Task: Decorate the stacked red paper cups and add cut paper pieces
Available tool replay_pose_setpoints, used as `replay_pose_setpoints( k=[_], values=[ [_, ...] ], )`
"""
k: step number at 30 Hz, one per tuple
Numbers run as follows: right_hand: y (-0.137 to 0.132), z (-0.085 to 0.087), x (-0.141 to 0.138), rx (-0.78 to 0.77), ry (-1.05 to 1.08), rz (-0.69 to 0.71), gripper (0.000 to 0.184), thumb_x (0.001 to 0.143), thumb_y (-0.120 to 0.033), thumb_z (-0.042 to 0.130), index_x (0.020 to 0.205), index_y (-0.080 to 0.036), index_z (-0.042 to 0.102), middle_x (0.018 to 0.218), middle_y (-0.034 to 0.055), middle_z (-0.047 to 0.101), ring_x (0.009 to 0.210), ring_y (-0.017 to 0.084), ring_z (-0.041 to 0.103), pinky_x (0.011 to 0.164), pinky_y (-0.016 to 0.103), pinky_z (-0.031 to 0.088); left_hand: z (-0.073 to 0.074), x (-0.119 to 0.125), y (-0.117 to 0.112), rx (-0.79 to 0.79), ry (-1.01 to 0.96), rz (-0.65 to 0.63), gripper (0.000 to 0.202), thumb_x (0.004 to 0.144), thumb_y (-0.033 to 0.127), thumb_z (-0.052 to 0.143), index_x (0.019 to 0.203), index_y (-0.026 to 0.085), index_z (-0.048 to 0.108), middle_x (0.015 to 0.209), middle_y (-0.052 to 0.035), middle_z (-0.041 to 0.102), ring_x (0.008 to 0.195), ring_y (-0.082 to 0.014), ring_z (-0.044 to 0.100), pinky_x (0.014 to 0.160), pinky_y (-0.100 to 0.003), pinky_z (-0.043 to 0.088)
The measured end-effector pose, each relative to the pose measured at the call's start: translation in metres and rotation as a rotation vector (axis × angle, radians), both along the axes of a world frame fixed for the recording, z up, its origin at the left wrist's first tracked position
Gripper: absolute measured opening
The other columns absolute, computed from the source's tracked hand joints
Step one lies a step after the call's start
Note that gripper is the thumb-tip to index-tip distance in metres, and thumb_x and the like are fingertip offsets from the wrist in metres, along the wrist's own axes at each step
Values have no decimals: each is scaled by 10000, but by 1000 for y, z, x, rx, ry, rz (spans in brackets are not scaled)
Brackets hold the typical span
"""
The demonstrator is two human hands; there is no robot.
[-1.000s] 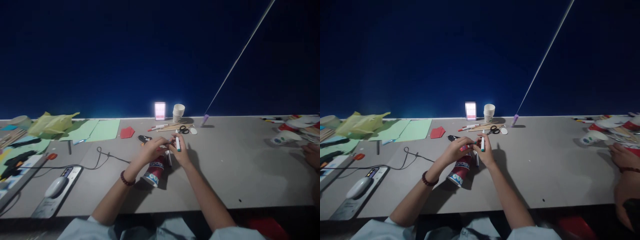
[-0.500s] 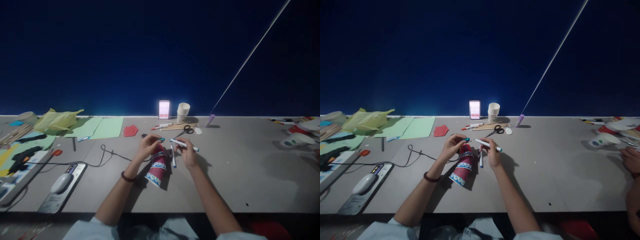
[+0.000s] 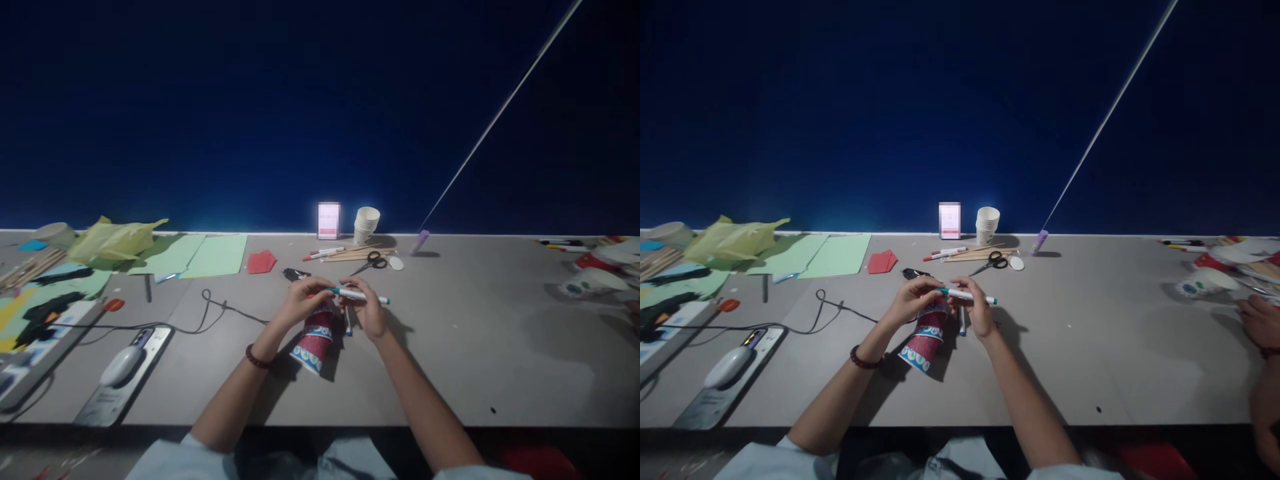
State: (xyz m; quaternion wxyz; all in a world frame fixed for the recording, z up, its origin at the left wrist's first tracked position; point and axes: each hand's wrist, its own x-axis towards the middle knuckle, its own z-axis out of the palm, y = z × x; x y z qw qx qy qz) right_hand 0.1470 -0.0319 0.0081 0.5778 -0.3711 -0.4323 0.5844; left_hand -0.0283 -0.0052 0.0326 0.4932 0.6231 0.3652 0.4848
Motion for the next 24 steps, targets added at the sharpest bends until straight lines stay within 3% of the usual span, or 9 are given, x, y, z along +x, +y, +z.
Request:
replay_pose_setpoints(
  k=[4,8,13,15,18,20,24],
  values=[
    [-5,0,-3,-5,-31,94,528,888,-555,317,1045,-202,677,696,38,644,599,196,609,495,292,483,9,3,-5,106,75,-3,105,745,294,768,802,206,773,799,-74,732,732,-189,651,697,-298,499],
    [-9,0,-3,0,-107,65,548,870,-542,286,1064,-206,673,685,39,640,590,208,591,478,297,449,14,9,-11,154,118,-30,112,796,303,715,825,207,765,804,-79,734,734,-194,654,692,-301,499],
    [2,-2,6,103,-154,-110,496,854,-476,307,1089,-187,634,759,62,667,678,223,629,602,329,499,18,6,-10,184,167,-89,154,814,276,692,929,206,767,904,-94,752,845,-215,681,818,-338,518],
    [9,-4,15,114,-212,-270,472,839,-457,286,1052,-195,615,798,75,678,730,233,646,645,343,505,17,-2,-5,189,99,16,248,816,273,691,1051,207,737,1018,-102,743,918,-216,689,844,-338,531],
    [16,-7,30,-24,-558,-509,338,811,-376,389,1033,-233,599,633,-6,595,587,193,573,585,293,442,9,-13,5,239,105,196,223,860,273,633,1059,200,704,1045,-90,734,941,-195,696,824,-316,551],
    [18,-9,38,-97,-766,-523,307,757,-313,511,1039,-240,609,613,-26,569,558,186,533,576,283,404,2,-16,11,294,176,218,188,875,267,603,1023,194,694,993,-78,742,890,-182,704,790,-307,562],
    [20,-19,43,-54,-1222,-432,552,745,-241,598,1291,-209,519,996,83,674,861,251,620,754,334,450,-9,-14,14,417,357,159,163,895,229,556,982,195,689,961,-70,743,890,-182,694,804,-319,555]
  ],
)
